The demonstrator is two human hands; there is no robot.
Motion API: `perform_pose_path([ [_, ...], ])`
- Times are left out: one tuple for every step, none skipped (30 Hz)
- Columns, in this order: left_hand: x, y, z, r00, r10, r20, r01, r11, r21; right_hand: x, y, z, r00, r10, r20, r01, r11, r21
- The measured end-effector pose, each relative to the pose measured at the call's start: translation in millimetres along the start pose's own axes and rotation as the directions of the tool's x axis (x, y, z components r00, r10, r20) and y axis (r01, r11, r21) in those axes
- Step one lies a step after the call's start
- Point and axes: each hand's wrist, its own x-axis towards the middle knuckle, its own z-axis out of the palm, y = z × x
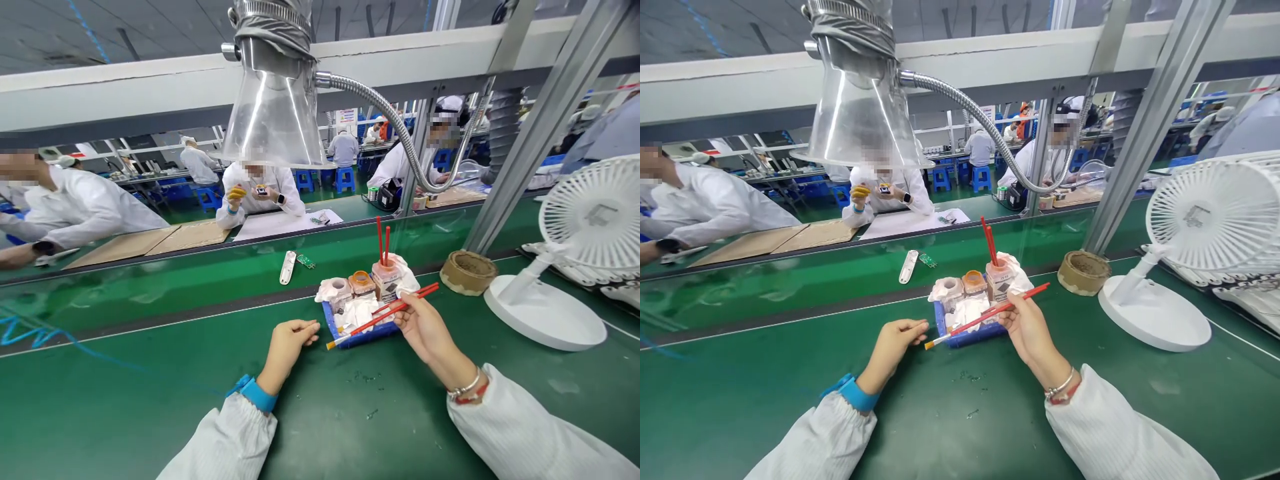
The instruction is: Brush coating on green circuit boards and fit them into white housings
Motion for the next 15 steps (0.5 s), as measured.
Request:
perform_pose_path([
  [1.2,-2.7,0.1,1.000,-0.005,-0.014,0.005,1.000,0.015,0.0,0.7,0.0,1.000,-0.002,0.005,0.002,1.000,0.009],
  [2.5,-4.6,0.0,0.999,-0.006,-0.035,0.007,1.000,0.030,-0.2,1.5,0.1,1.000,-0.005,0.009,0.005,1.000,0.016],
  [3.9,-6.1,-0.3,0.999,-0.004,-0.054,0.007,0.999,0.041,-0.8,2.4,0.5,1.000,-0.007,0.013,0.007,1.000,0.021],
  [5.4,-7.4,-0.7,0.998,-0.001,-0.068,0.005,0.999,0.049,-1.6,3.2,1.1,1.000,-0.010,0.016,0.010,1.000,0.023],
  [7.3,-8.8,-1.1,0.998,0.003,-0.070,0.001,0.999,0.052,-2.5,4.1,1.9,1.000,-0.014,0.018,0.014,1.000,0.023],
  [9.5,-10.5,-1.7,0.998,0.009,-0.062,-0.006,0.999,0.049,-3.3,5.0,3.0,1.000,-0.019,0.020,0.018,1.000,0.021],
  [12.2,-12.7,-2.4,0.999,0.016,-0.045,-0.014,0.999,0.039,-3.8,5.9,4.2,1.000,-0.024,0.020,0.023,1.000,0.020],
  [15.6,-15.5,-3.3,1.000,0.023,-0.021,-0.022,0.999,0.026,-3.9,6.8,5.4,0.999,-0.033,0.018,0.032,0.999,0.019],
  [19.4,-18.6,-4.3,1.000,0.016,-0.003,-0.016,1.000,0.010,-3.5,7.5,6.6,0.999,-0.038,0.018,0.038,0.999,0.018],
  [23.5,-21.9,-5.5,1.000,-0.027,0.004,0.028,0.999,-0.039,-2.7,7.9,7.6,0.999,-0.048,0.016,0.047,0.999,0.020],
  [27.6,-24.9,-6.7,0.997,-0.075,0.020,0.076,0.994,-0.075,-1.8,8.2,8.4,0.998,-0.056,0.015,0.055,0.998,0.021],
  [31.3,-27.2,-8.0,0.993,-0.112,0.044,0.116,0.988,-0.099,-1.0,8.2,9.0,0.998,-0.063,0.013,0.063,0.998,0.023],
  [34.4,-28.6,-9.3,0.987,-0.148,0.069,0.155,0.981,-0.120,-0.4,8.1,9.4,0.997,-0.070,0.010,0.070,0.997,0.026],
  [36.6,-28.9,-10.6,0.979,-0.180,0.093,0.192,0.972,-0.135,-0.1,8.0,9.7,0.997,-0.076,0.009,0.075,0.997,0.028],
  [37.8,-28.1,-11.7,0.971,-0.211,0.116,0.226,0.963,-0.147,-0.1,7.8,9.8,0.997,-0.080,0.010,0.079,0.996,0.030],
])
